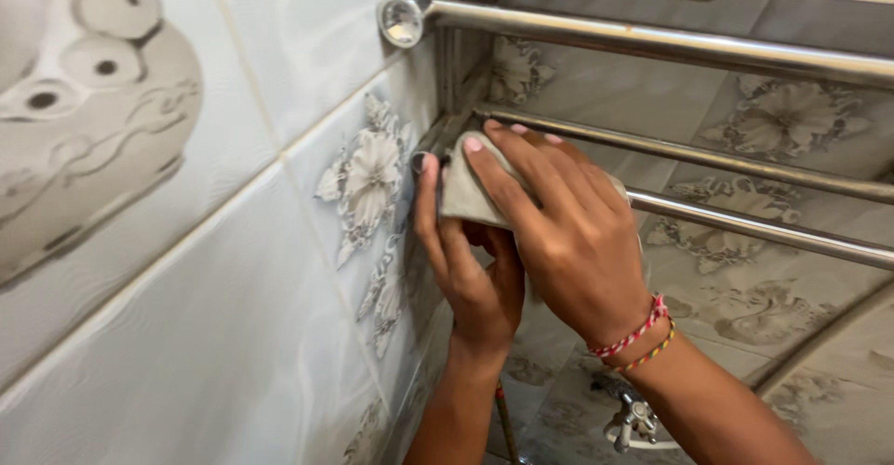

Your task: The person wipes a metal towel rack and a wall-mounted soap dish using a cloth.

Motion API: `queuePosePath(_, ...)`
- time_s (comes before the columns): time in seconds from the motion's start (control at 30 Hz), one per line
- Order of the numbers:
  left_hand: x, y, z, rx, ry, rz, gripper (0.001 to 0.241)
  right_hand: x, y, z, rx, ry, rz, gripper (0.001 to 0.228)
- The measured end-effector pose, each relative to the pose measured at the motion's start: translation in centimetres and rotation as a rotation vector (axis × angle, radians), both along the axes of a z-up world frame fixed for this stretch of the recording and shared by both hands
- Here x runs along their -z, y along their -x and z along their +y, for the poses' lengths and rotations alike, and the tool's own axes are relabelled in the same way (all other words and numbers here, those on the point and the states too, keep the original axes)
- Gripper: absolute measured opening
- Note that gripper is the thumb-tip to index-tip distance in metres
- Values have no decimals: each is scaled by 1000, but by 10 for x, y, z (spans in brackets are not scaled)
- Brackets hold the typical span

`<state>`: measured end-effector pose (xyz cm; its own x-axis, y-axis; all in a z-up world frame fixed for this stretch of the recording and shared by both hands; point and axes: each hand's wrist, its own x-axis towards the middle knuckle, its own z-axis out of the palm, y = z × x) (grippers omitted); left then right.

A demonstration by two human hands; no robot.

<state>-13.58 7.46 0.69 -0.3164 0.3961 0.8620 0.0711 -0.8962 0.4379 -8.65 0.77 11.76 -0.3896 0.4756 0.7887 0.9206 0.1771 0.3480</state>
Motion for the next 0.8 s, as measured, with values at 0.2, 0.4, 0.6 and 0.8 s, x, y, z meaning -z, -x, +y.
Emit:
queuePosePath(0.2,0,-9,7,46,44,72,55,7,-9,-16,80,-36,-2,41)
queuePosePath(0.4,17,3,20,7,48,58,47,12,9,2,70,-56,128,47)
queuePosePath(0.6,18,14,21,69,94,82,51,-4,37,47,-85,4,198,44)
queuePosePath(0.8,20,18,25,145,91,101,48,-6,31,53,-154,133,101,44)
